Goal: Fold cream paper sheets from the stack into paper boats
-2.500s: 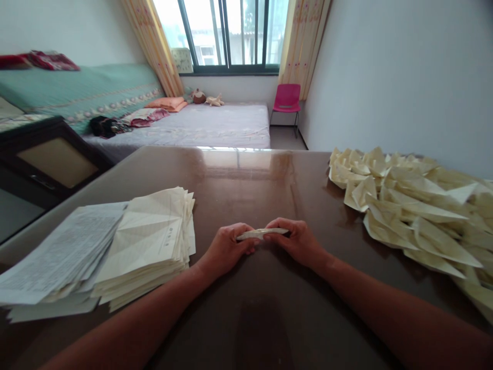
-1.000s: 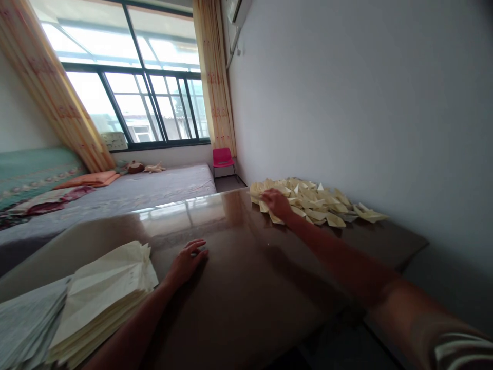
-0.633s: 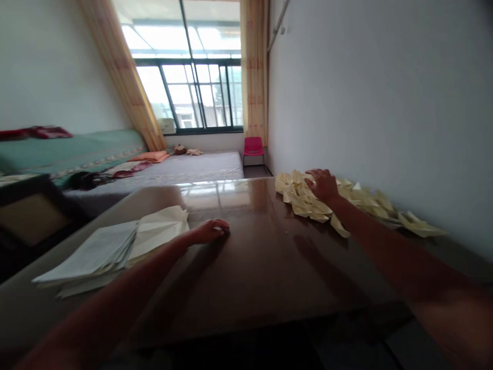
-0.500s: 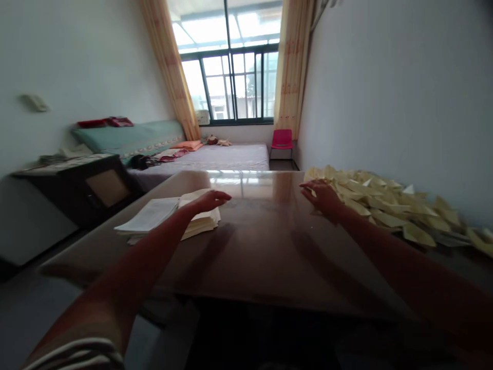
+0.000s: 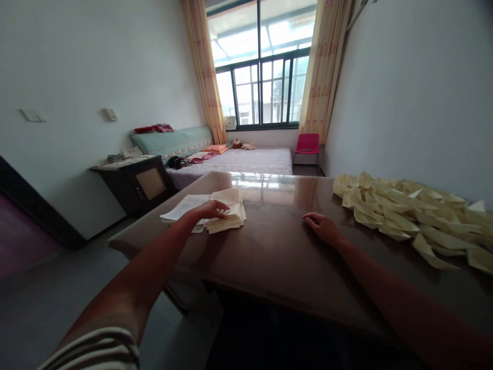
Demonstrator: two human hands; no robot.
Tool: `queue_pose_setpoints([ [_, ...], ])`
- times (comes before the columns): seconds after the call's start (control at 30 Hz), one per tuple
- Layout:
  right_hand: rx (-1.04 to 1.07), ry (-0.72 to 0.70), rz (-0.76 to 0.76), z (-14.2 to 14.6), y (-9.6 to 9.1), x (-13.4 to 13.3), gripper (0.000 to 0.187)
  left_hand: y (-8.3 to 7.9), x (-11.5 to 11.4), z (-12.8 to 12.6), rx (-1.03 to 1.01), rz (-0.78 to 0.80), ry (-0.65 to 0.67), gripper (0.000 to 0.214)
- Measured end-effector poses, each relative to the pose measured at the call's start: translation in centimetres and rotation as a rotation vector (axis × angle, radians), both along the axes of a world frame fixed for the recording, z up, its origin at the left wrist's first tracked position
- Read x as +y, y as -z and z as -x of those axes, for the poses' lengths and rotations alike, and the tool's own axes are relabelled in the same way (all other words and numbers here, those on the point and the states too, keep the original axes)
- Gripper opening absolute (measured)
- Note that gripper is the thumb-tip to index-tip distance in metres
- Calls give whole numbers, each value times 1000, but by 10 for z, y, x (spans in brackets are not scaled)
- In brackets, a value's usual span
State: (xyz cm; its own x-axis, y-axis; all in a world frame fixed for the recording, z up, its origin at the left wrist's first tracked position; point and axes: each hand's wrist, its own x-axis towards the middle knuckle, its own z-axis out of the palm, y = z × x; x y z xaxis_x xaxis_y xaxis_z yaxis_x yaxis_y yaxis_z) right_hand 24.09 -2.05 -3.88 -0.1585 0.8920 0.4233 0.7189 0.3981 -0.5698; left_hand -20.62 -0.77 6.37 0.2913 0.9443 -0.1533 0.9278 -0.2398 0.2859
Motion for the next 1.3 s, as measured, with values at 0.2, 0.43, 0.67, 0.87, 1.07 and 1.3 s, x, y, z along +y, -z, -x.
queue_pose_setpoints([
  [0.2, 5, -17, 62, -1, -1, 1, 33, -1, 3, 11, -56, -10, 77, 47],
  [0.43, 13, -17, 95, -3, 0, -1, 34, 3, -15, 4, 2, -227, -2, 37],
  [0.67, 45, -157, 90, 4, -29, 19, 50, 6, -34, -95, 58, -462, 102, 27],
  [0.87, -192, -483, 59, 15, -45, 31, 63, 30, -34, -199, 1, -400, 378, 27],
  [1.07, -120, -490, 254, 2, -33, 36, 33, 39, 6, -188, -117, -197, 510, 59],
  [1.3, -60, -354, 443, -11, -36, 60, 53, 53, 56, -172, -441, 121, 356, 36],
])
